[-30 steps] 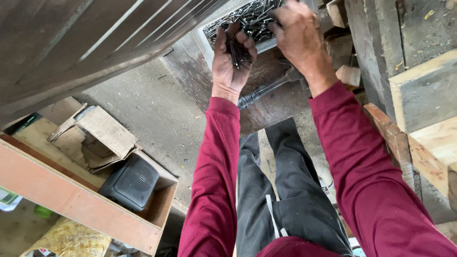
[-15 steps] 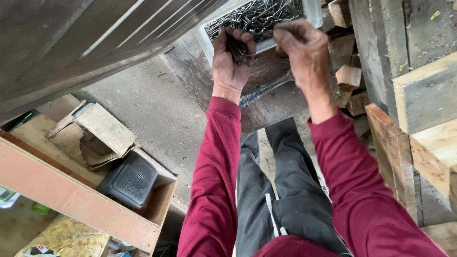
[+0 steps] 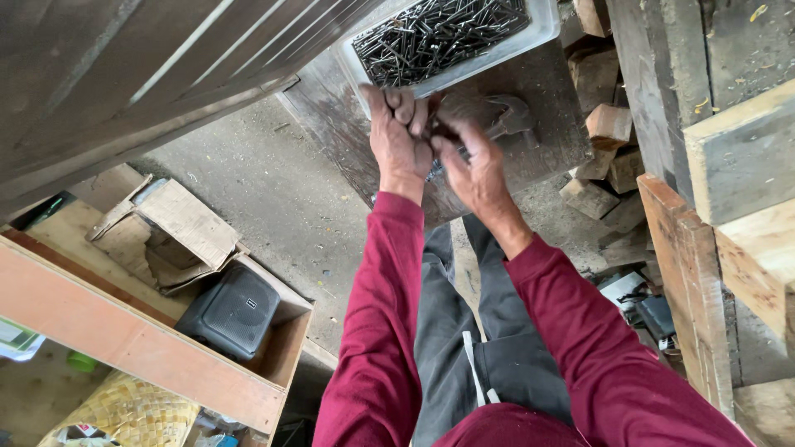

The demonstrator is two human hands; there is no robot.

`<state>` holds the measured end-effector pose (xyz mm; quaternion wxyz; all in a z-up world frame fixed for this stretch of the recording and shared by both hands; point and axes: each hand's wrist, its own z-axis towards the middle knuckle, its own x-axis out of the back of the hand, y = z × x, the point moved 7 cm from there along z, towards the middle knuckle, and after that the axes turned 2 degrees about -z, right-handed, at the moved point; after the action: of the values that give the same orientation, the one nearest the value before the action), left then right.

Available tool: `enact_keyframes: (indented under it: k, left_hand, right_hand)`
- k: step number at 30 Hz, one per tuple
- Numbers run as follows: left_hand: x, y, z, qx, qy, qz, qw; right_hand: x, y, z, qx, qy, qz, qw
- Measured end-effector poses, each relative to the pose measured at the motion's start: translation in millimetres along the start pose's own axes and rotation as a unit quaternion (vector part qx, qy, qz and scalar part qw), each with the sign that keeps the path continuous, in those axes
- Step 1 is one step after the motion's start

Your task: The person assembles a wooden pallet by placing planks onto a frame and securing them with nails. They pick up planks, position them on the frame, select nails from a container, and use a hammer to drive the nails into the wood.

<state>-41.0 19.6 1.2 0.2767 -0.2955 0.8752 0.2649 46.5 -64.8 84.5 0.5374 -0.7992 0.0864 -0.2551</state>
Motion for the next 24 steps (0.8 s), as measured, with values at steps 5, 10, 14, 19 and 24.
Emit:
enact_keyframes:
  k: [5, 10, 14, 19, 24]
  left_hand:
    - [20, -2, -22, -0.009, 0.005, 0.033, 0.999]
    - [17, 0, -25, 0.026, 0.012, 0.001, 1.0]
    - [14, -1, -23, 0.07, 0.014, -0.094, 0.993]
    - [16, -13, -17, 0.121, -0.033, -0.183, 0.975]
    - [15, -21, -16, 0.159, -0.068, -0.099, 0.98]
  right_hand:
    - [-12, 1, -21, -0.019, -0.042, 0.003, 0.999]
    - [-16, 22, -18, -0.125, -0.029, 0.028, 0.991]
    - [-9, 7, -19, -0.137, -0.056, -0.062, 0.987]
    - [-2, -27, -20, -0.051, -0.027, -0.084, 0.995]
    - [1, -56, -1, 0.079, -0.002, -0.209, 0.975]
